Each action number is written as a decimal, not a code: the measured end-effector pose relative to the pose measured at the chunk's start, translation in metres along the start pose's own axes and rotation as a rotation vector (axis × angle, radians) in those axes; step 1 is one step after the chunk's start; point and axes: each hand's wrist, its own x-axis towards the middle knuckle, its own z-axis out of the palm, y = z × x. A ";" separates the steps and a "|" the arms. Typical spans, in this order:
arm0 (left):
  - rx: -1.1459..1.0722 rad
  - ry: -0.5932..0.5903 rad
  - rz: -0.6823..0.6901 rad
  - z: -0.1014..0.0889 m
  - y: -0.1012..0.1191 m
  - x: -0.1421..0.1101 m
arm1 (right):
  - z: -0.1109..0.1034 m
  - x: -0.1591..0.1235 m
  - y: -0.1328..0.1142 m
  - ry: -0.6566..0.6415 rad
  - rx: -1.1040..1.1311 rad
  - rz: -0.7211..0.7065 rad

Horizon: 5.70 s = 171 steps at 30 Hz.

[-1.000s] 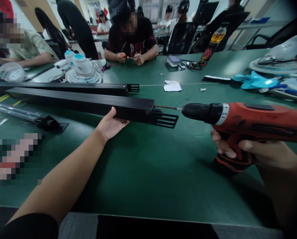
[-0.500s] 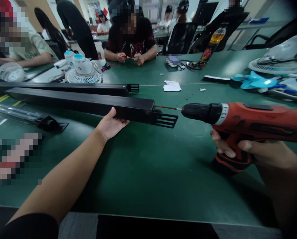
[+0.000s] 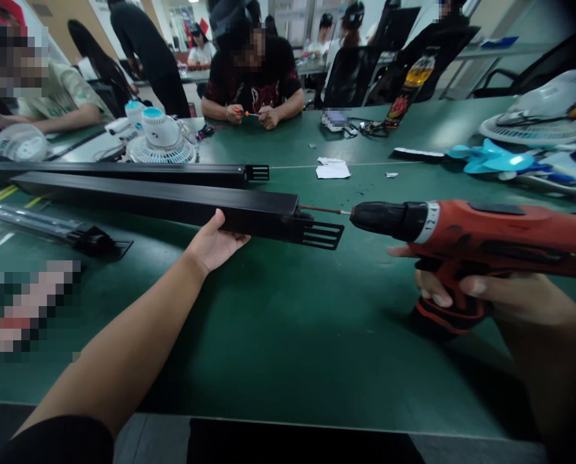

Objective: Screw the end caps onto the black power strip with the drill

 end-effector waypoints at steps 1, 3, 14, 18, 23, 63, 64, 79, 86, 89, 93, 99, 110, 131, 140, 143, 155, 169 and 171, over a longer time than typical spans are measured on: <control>0.003 -0.001 0.006 0.000 0.000 0.000 | 0.000 0.000 0.000 0.001 -0.011 -0.013; 0.006 -0.008 0.011 -0.001 0.000 0.001 | -0.001 0.000 0.001 0.008 -0.020 -0.029; 0.000 0.016 0.014 0.002 -0.001 0.000 | 0.000 0.000 0.005 0.112 -0.006 -0.041; 0.013 0.019 0.027 0.005 -0.001 -0.001 | 0.002 0.000 0.005 0.124 0.018 -0.041; 0.014 -0.005 0.034 0.006 -0.001 -0.002 | 0.003 0.001 0.003 0.135 0.045 -0.044; 0.037 0.045 0.045 0.009 0.000 -0.002 | 0.008 0.001 0.000 0.144 0.005 -0.075; 0.029 0.037 0.038 0.008 0.000 -0.002 | 0.008 0.002 0.000 0.144 0.004 -0.078; 0.025 0.038 0.051 0.003 -0.003 0.001 | 0.010 0.000 -0.004 0.173 0.012 -0.032; 0.019 0.045 0.030 0.005 -0.001 0.000 | 0.011 0.000 -0.006 0.190 -0.004 -0.029; 0.012 0.023 0.015 0.002 0.000 0.001 | 0.013 0.002 -0.006 0.168 -0.009 -0.030; 0.021 0.033 0.015 -0.002 0.000 0.002 | 0.011 0.002 -0.004 0.157 -0.019 -0.048; 0.012 0.028 0.005 -0.004 -0.001 0.002 | 0.007 -0.001 -0.003 0.151 -0.035 -0.018; 0.016 0.016 0.009 -0.002 -0.003 0.000 | 0.010 0.000 -0.005 0.138 0.004 0.022; 0.011 0.022 -0.004 -0.001 -0.005 0.002 | 0.015 -0.001 -0.007 0.265 -0.020 0.057; 0.029 0.000 -0.001 -0.004 -0.006 0.003 | 0.010 -0.004 -0.009 0.218 0.023 0.143; 0.038 -0.001 0.006 -0.006 -0.005 0.003 | 0.006 -0.007 -0.007 0.207 0.023 0.192; 0.044 0.012 0.017 -0.003 -0.005 0.000 | -0.001 -0.014 -0.001 0.208 0.052 0.237; 0.029 0.026 0.005 -0.001 -0.004 -0.001 | -0.013 -0.018 0.008 0.128 0.070 0.185; 0.033 0.032 0.009 0.000 -0.004 -0.002 | -0.009 -0.015 0.005 0.145 0.043 0.160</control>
